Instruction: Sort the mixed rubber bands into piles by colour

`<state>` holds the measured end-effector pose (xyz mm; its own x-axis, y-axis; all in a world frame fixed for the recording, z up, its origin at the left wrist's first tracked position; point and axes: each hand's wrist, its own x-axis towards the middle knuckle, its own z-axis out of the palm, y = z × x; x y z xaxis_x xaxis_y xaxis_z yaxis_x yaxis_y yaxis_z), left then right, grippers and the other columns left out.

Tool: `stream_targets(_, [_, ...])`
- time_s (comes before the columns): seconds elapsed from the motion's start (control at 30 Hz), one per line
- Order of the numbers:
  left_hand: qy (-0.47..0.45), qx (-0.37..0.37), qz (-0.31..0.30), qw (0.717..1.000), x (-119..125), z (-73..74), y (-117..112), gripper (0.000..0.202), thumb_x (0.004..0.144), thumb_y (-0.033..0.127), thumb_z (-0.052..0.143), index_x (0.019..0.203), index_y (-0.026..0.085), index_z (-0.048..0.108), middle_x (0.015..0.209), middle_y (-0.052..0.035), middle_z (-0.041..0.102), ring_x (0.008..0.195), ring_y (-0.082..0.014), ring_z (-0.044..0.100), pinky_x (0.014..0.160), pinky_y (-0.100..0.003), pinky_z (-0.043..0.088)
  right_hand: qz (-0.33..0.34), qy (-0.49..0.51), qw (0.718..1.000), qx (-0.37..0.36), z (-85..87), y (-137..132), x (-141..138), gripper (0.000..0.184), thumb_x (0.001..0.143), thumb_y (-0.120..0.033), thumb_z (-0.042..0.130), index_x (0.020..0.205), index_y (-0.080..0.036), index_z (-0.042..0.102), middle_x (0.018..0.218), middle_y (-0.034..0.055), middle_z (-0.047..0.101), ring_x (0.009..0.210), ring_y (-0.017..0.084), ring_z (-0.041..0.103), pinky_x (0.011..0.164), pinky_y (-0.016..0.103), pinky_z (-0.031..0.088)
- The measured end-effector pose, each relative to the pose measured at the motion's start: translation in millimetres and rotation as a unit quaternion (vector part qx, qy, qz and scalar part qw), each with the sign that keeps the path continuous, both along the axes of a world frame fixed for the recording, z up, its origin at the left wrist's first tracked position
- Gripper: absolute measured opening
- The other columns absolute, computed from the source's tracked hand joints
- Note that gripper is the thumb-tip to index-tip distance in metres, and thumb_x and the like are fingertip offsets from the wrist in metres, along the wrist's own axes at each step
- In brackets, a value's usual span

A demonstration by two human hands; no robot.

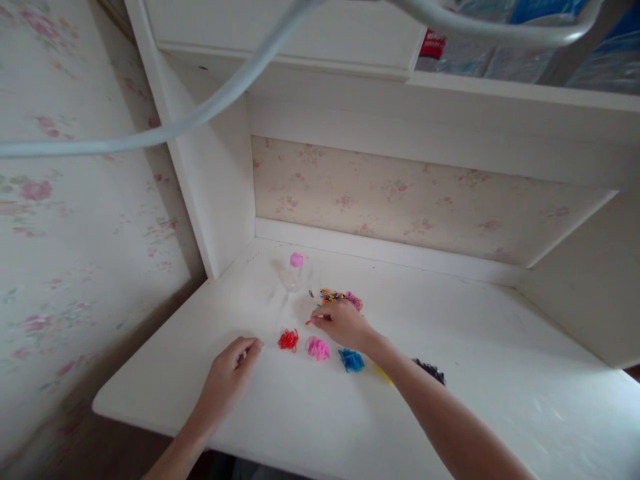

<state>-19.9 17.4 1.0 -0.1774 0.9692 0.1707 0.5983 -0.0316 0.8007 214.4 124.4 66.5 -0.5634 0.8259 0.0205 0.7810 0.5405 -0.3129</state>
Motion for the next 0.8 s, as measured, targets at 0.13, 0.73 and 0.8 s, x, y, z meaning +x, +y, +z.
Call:
stream_targets(0.13, [0.000, 0.001, -0.005, 1.000, -0.7, -1.0, 1.2, 0.032, 0.087, 0.044, 0.042, 0.088, 0.020, 0.063, 0.076, 0.0007, 0.064, 0.067, -0.0147, 0.056, 0.062, -0.023, 0.042, 0.033, -0.011, 0.999, 0.004, -7.8, -6.6, -33.4, 0.025, 0.083, -0.030, 0.048, 0.088, -0.028, 0.072, 0.088, -0.0029, 0.072, 0.082, 0.014, 0.064, 0.066, 0.019, 0.041])
stream_targets(0.73, [0.015, -0.009, -0.027, 0.999, -3.3, -3.9, 2.5, 0.032, 0.087, 0.045, 0.041, 0.088, 0.021, 0.062, 0.074, 0.0016, 0.063, 0.065, -0.0140, 0.054, 0.062, -0.023, 0.041, 0.020, -0.031, 0.999, 0.030, 2.3, -13.2, -10.6, 0.027, 0.082, -0.020, 0.046, 0.067, -0.021, 0.068, 0.071, -0.0007, 0.067, 0.068, 0.012, 0.058, 0.056, 0.018, 0.031])
stream_targets(0.8, [0.014, -0.012, -0.024, 1.000, -3.9, -5.3, 2.9, 0.032, 0.087, 0.045, 0.042, 0.088, 0.021, 0.062, 0.077, 0.0015, 0.064, 0.066, -0.0143, 0.055, 0.063, -0.023, 0.042, 0.001, -0.001, 1.000, 0.030, 7.1, -30.7, 5.2, 0.029, 0.083, -0.020, 0.043, 0.066, -0.021, 0.067, 0.066, -0.0010, 0.064, 0.063, 0.010, 0.055, 0.056, 0.018, 0.032])
